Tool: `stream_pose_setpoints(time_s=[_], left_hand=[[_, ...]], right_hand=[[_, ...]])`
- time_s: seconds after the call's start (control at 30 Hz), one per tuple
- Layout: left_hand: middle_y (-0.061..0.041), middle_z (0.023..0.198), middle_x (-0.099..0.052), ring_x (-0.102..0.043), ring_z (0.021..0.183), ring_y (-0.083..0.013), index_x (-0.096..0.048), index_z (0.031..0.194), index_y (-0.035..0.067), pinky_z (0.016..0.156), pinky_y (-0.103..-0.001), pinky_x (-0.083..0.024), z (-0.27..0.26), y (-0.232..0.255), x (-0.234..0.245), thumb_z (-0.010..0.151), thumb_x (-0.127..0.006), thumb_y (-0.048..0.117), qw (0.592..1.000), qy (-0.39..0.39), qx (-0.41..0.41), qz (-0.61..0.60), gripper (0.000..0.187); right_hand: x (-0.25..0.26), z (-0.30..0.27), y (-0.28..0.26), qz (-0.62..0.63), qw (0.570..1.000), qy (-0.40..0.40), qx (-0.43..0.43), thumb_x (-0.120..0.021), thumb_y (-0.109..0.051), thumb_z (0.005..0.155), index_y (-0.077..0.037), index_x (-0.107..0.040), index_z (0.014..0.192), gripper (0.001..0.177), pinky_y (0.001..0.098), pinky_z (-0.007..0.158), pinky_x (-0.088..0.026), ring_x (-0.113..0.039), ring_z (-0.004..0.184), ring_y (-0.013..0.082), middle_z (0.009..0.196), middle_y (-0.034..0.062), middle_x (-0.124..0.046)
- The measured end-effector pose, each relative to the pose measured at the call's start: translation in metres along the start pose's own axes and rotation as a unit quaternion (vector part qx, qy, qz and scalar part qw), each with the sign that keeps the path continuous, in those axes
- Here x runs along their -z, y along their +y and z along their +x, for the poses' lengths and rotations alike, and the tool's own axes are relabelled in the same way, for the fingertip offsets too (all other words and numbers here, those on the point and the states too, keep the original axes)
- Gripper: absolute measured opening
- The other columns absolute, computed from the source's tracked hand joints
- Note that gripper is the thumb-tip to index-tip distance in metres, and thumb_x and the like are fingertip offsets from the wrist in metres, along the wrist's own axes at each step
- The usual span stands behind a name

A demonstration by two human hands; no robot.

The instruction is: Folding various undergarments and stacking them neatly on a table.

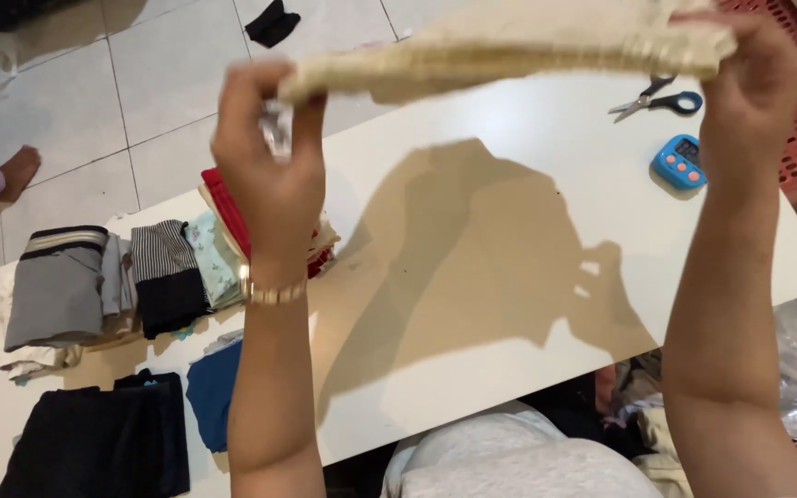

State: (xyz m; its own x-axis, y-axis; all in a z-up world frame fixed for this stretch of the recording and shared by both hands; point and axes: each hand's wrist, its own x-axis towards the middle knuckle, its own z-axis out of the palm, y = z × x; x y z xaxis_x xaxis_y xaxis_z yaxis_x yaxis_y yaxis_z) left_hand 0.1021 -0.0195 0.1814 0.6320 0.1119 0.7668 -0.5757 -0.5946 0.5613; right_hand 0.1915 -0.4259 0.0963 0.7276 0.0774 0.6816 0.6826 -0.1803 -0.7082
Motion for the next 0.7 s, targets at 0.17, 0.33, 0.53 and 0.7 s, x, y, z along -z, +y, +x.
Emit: stream_pose_setpoints(time_s=[0.17,0.33,0.53,0.7], left_hand=[[-0.007,0.105,-0.058,-0.056,0.105,-0.0274,-0.063,0.108,0.009,0.093,-0.043,-0.036,-0.115,-0.024,0.028,0.090,-0.082,0.018,0.985,-0.126,0.071,0.097,0.028],[0.010,0.100,-0.067,-0.054,0.125,-0.0204,-0.064,0.096,0.023,0.099,-0.045,-0.021,-0.208,-0.015,0.041,0.080,-0.064,0.007,0.898,-0.387,0.169,0.125,0.023],[0.005,0.115,-0.073,-0.051,0.140,-0.0307,-0.062,0.102,0.015,0.107,-0.048,-0.020,-0.225,0.005,0.055,0.085,-0.060,0.002,0.895,-0.413,0.171,0.001,0.021],[-0.008,0.123,-0.072,-0.064,0.126,-0.0223,-0.064,0.103,0.012,0.115,-0.048,-0.021,-0.226,0.007,0.058,0.088,-0.066,0.005,0.889,-0.402,0.214,-0.045,0.016]], right_hand=[[0.020,-0.070,-0.012,-0.158,0.968,-0.190,-0.045,-0.057,0.000,0.102,-0.004,-0.070,0.125,0.026,0.0429,0.124,-0.025,-0.057,0.146,0.0325,0.141,0.0176,-0.065],[0.030,-0.153,-0.009,-0.224,0.892,-0.338,-0.198,-0.070,-0.018,0.087,-0.030,-0.077,0.118,0.034,0.0479,0.117,-0.029,-0.046,0.145,0.0289,0.150,-0.0016,-0.062],[0.043,-0.186,-0.023,-0.157,0.899,-0.353,-0.207,-0.067,-0.005,0.083,-0.026,-0.080,0.115,0.041,0.0567,0.120,-0.036,-0.034,0.159,0.0354,0.150,0.0015,-0.061],[0.020,-0.181,-0.043,-0.119,0.915,-0.263,-0.283,-0.066,-0.017,0.092,-0.014,-0.067,0.130,0.038,0.0494,0.112,-0.044,-0.051,0.138,0.0320,0.144,0.0120,-0.060]])
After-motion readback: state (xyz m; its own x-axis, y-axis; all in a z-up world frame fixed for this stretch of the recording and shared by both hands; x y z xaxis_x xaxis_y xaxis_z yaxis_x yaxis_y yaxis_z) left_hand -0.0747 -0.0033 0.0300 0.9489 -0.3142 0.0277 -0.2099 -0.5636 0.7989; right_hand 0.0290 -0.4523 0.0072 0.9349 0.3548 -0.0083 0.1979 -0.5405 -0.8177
